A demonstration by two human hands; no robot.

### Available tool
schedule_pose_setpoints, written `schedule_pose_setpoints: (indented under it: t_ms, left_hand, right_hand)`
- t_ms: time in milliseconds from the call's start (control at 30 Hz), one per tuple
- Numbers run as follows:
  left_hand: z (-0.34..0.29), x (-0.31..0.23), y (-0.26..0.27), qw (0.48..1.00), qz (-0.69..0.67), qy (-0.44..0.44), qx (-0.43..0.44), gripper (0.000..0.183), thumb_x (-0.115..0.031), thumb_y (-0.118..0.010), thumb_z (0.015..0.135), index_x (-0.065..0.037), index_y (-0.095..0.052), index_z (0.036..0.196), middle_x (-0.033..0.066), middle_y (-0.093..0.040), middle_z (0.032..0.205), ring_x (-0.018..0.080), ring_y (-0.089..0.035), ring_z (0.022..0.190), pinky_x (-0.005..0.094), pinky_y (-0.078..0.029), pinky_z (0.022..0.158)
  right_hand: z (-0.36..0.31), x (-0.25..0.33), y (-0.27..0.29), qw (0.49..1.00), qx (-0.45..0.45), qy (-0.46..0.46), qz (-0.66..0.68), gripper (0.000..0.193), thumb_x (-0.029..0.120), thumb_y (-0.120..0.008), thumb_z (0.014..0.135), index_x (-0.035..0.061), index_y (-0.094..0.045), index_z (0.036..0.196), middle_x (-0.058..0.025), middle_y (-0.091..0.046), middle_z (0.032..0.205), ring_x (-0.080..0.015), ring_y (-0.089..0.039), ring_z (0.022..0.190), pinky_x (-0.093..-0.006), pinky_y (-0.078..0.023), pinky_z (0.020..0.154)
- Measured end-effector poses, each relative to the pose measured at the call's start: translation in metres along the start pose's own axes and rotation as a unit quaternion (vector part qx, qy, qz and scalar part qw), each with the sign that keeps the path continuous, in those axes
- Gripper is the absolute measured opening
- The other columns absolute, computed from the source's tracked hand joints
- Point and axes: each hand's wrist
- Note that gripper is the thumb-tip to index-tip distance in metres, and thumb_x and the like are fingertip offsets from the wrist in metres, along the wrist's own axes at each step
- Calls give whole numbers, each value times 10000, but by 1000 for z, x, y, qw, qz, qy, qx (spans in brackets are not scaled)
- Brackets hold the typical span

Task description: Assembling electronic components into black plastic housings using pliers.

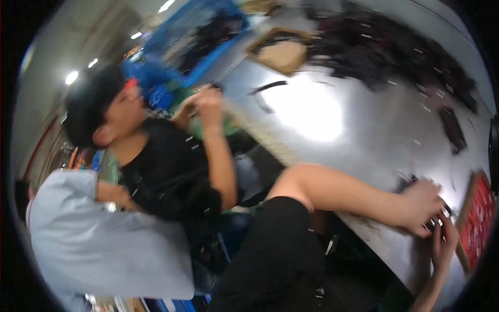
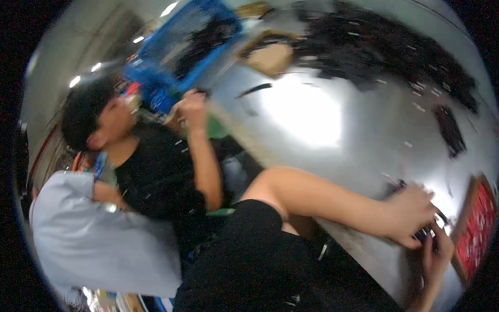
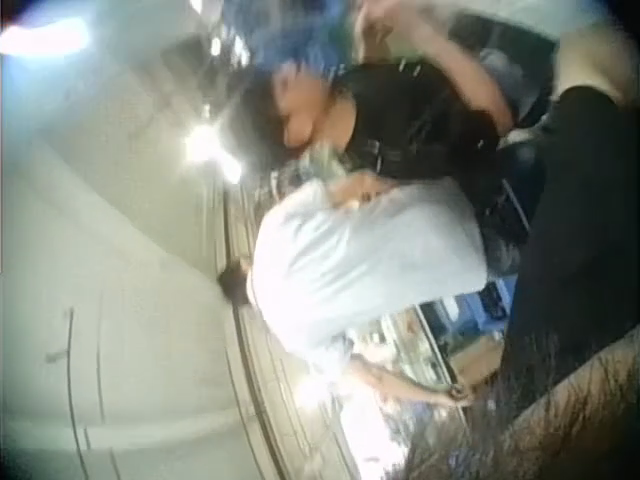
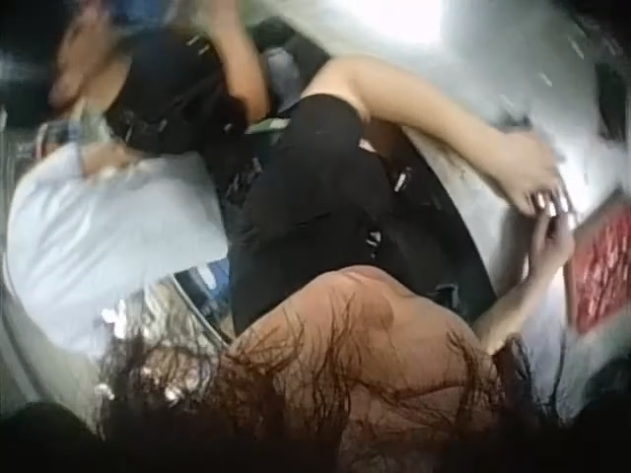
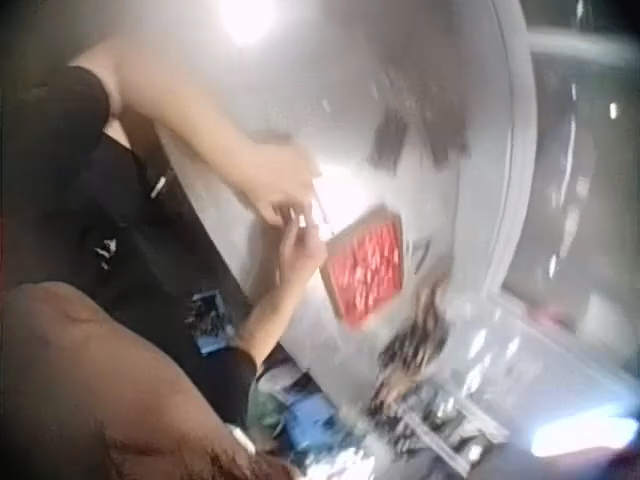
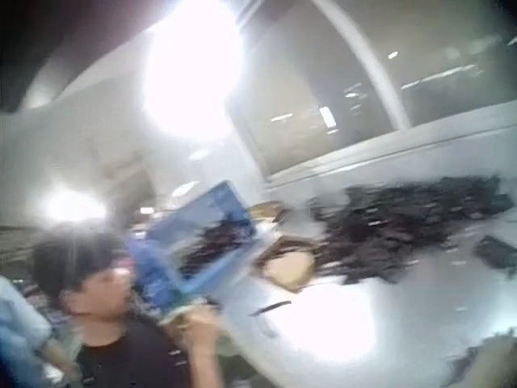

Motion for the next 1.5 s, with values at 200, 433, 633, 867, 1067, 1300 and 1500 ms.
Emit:
schedule_pose_setpoints:
  t_ms: [200, 433, 633, 867, 1067, 1300, 1500]
  left_hand:
    - [-11, 1, 82, 980, 67, 151, 108, 555, -499, -816, 812, -56, -680, 1117, 165, -663, 1087, 369, -648, 1050, 503, -513, 875]
    - [-2, 0, 62, 975, 195, 76, 73, 584, -461, -802, 820, -30, -567, 1136, 209, -566, 1079, 436, -599, 1000, 520, -499, 837]
    - [8, 8, 63, 965, 228, 98, 87, 551, -435, -726, 912, -5, -531, 1196, 230, -560, 1108, 459, -608, 1016, 534, -507, 841]
    - [10, 21, 62, 957, 254, 122, 73, 536, -423, -718, 909, -8, -531, 1191, 230, -559, 1097, 459, -618, 1008, 543, -514, 834]
    - [15, 46, 66, 976, 189, 99, 54, 441, -441, -769, 878, -62, -641, 1062, 191, -640, 1017, 420, -625, 960, 533, -499, 814]
    - [11, 39, 64, 987, 90, 126, 38, 594, -532, -756, 863, -44, -626, 1174, 213, -618, 1129, 409, -616, 1077, 545, -514, 880]
    - [7, 24, 46, 978, 152, 142, -2, 696, -596, -760, 811, -28, -617, 1187, 183, -582, 1154, 361, -592, 1048, 487, -488, 877]
  right_hand:
    - [64, 60, 16, 984, 102, 141, -25, 1082, 579, -857, 747, 55, -449, 1601, -310, -380, 1623, -486, -395, 1470, -556, -377, 1177]
    - [54, 34, -11, 983, -42, 175, -21, 1197, 561, -939, 629, 80, -432, 1601, -212, -570, 1347, -424, -564, 1223, -500, -446, 1059]
    - [54, 34, -18, 997, -29, 71, -30, 1166, 593, -916, 658, 82, -439, 1592, -201, -585, 1326, -413, -573, 1220, -502, -440, 1060]
    - [41, 45, -28, 974, -132, 166, -74, 1165, 591, -912, 661, 66, -439, 1588, -161, -620, 1266, -399, -583, 1229, -571, -380, 1129]
    - [57, 50, -24, 976, -33, 211, 34, 1023, 400, -890, 749, 90, -437, 1612, -169, -633, 1290, -364, -612, 1185, -485, -479, 1016]
    - [31, 80, -1, 955, -35, 38, 293, 794, 143, -878, 785, -1, -539, 1489, -167, -651, 1272, -302, -677, 1128, -436, -557, 1017]
    - [20, 63, 6, 985, -58, 128, 97, 848, 466, -790, 817, -43, -569, 1457, -247, -576, 1413, -409, -563, 1321, -506, -431, 1126]
Point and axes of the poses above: each hand's wrist, its own z-axis towards the middle knuckle, its own y-axis out of the back of the hand, x = y × z
